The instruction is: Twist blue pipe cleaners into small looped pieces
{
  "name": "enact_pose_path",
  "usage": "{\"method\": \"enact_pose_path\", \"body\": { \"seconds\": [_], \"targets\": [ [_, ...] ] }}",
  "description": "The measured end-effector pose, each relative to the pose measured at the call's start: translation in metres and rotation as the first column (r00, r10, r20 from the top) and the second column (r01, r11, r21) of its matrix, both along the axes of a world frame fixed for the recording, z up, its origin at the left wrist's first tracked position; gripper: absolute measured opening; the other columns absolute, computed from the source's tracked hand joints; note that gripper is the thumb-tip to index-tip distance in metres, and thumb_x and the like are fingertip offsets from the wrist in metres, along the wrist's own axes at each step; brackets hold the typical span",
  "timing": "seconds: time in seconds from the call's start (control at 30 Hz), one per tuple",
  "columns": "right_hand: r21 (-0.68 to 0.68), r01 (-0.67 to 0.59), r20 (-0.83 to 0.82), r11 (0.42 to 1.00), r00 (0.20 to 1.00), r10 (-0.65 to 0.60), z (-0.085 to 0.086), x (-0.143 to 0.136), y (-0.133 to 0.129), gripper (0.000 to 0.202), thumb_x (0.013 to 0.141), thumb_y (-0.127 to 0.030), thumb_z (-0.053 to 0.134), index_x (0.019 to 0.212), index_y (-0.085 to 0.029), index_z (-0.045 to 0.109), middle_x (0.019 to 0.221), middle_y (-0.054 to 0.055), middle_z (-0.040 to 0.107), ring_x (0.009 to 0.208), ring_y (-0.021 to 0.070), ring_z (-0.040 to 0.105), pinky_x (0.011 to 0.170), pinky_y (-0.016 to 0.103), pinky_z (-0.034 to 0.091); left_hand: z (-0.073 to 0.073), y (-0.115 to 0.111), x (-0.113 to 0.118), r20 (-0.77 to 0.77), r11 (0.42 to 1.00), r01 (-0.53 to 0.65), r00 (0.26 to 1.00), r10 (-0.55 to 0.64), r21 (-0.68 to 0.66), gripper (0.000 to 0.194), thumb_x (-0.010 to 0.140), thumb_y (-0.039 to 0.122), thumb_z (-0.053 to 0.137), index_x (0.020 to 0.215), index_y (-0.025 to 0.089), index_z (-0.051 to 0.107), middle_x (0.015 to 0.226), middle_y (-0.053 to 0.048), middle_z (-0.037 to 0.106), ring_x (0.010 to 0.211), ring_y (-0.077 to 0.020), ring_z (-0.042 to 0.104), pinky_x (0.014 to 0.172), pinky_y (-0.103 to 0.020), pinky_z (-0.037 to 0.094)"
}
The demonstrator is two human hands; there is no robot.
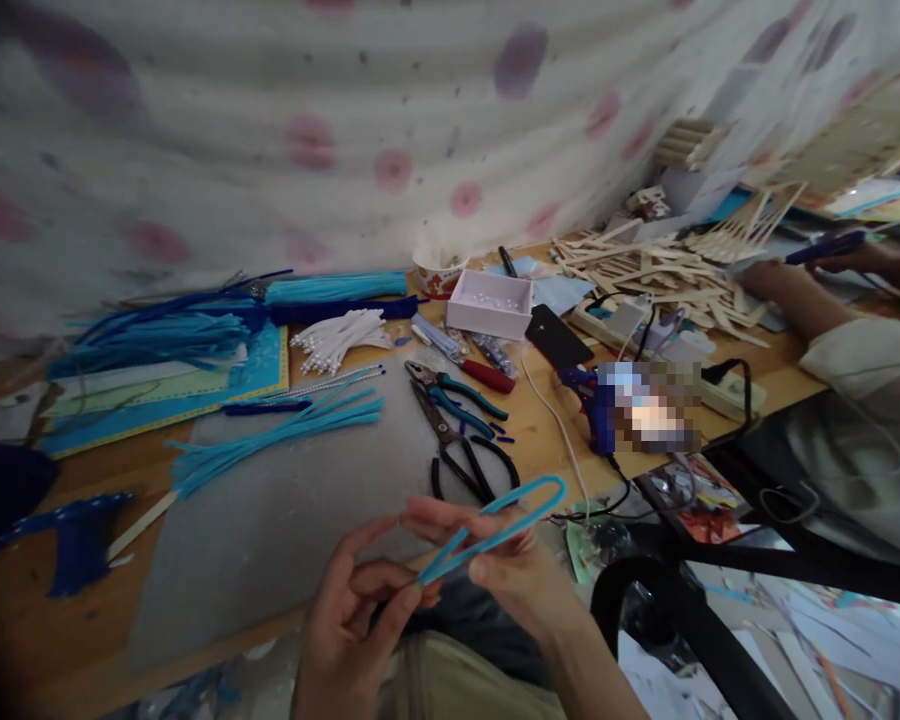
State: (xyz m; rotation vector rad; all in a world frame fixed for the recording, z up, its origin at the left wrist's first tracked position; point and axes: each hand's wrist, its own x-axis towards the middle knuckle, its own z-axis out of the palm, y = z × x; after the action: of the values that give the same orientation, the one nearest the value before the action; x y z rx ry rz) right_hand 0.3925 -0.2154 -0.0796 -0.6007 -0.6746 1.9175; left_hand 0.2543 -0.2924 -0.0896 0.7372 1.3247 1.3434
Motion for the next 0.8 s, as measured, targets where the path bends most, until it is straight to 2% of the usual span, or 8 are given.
{"method": "enact_pose_path", "body": {
  "seconds": [0.1, 0.2, 0.3, 0.4, 0.53, 0.73, 0.8],
  "targets": [
    [0.077, -0.068, -0.011, 0.995, 0.998, 0.069, -0.005, -0.002, 0.003, 0.012, 0.068, -0.027, 0.083, 0.078, -0.03, 0.077, 0.086, 0.006, 0.08, 0.1, 0.0291, 0.071, 0.079, 0.051, 0.057, -0.001, 0.003, 0.002, 0.052, 1.0, 0.012, 0.999, -0.011, -0.003, 0.058, 0.079, 0.043, 0.072, 0.127, 0.022, 0.046, 0.07, 0.001, 0.071, 0.071, -0.0174, 0.07, 0.076, -0.028, 0.053],
    [0.137, -0.07, 0.046, 0.988, 0.997, 0.064, -0.009, 0.002, 0.009, 0.011, 0.069, -0.028, 0.083, 0.078, -0.03, 0.078, 0.073, 0.003, 0.079, 0.103, 0.0288, 0.07, 0.083, 0.05, 0.057, -0.003, 0.005, 0.001, 0.086, 1.0, 0.01, 0.996, -0.009, -0.007, 0.064, 0.077, 0.042, 0.075, 0.128, 0.021, 0.043, 0.068, 0.001, 0.071, 0.069, -0.0174, 0.07, 0.075, -0.028, 0.054],
    [0.123, -0.017, 0.103, 0.992, 0.995, 0.004, -0.01, 0.006, 0.015, 0.014, 0.065, -0.033, 0.086, 0.076, -0.027, 0.078, 0.073, 0.004, 0.079, 0.1, 0.03, 0.071, 0.093, 0.053, 0.052, -0.003, 0.007, 0.0, 0.092, 0.999, -0.028, 0.995, 0.03, -0.017, 0.066, 0.076, 0.043, 0.075, 0.127, 0.019, 0.043, 0.064, 0.002, 0.069, 0.067, -0.018, 0.07, 0.073, -0.028, 0.055],
    [0.118, 0.061, 0.071, 0.991, 0.995, -0.07, -0.009, 0.011, 0.021, 0.015, 0.066, -0.032, 0.085, 0.078, -0.033, 0.077, 0.072, 0.001, 0.079, 0.11, 0.0298, 0.067, 0.106, 0.059, 0.039, 0.0, 0.008, -0.002, 0.088, 0.998, -0.056, 0.994, 0.058, -0.033, 0.065, 0.075, 0.044, 0.075, 0.125, 0.018, 0.043, 0.064, 0.002, 0.069, 0.069, -0.0193, 0.071, 0.074, -0.029, 0.055],
    [0.154, 0.132, 0.052, 0.979, 0.989, -0.141, -0.004, 0.017, 0.028, 0.019, 0.066, -0.032, 0.086, 0.081, -0.037, 0.077, 0.073, -0.003, 0.079, 0.119, 0.0291, 0.061, 0.113, 0.062, 0.028, 0.001, 0.008, 0.0, 0.072, 0.997, -0.071, 0.995, 0.074, -0.044, 0.061, 0.074, 0.045, 0.076, 0.119, 0.021, 0.043, 0.061, 0.004, 0.067, 0.065, -0.018, 0.07, 0.073, -0.028, 0.054],
    [0.216, 0.141, 0.053, 0.966, 0.986, -0.156, 0.003, 0.02, 0.03, 0.019, 0.068, -0.031, 0.084, 0.084, -0.037, 0.078, 0.072, -0.002, 0.079, 0.118, 0.0289, 0.062, 0.112, 0.061, 0.031, -0.004, 0.007, 0.004, 0.038, 0.996, -0.085, 0.996, 0.086, -0.007, 0.056, 0.075, 0.046, 0.073, 0.114, 0.02, 0.043, 0.059, 0.003, 0.068, 0.064, -0.018, 0.069, 0.072, -0.029, 0.054],
    [0.219, 0.147, 0.063, 0.965, 0.984, -0.165, 0.002, 0.021, 0.029, 0.017, 0.067, -0.03, 0.085, 0.082, -0.035, 0.078, 0.078, -0.001, 0.08, 0.12, 0.0296, 0.061, 0.112, 0.06, 0.031, -0.004, 0.007, 0.004, 0.042, 0.996, -0.089, 0.995, 0.089, -0.007, 0.055, 0.075, 0.044, 0.074, 0.114, 0.02, 0.043, 0.06, 0.003, 0.068, 0.065, -0.0177, 0.069, 0.074, -0.029, 0.055]
  ]
}}
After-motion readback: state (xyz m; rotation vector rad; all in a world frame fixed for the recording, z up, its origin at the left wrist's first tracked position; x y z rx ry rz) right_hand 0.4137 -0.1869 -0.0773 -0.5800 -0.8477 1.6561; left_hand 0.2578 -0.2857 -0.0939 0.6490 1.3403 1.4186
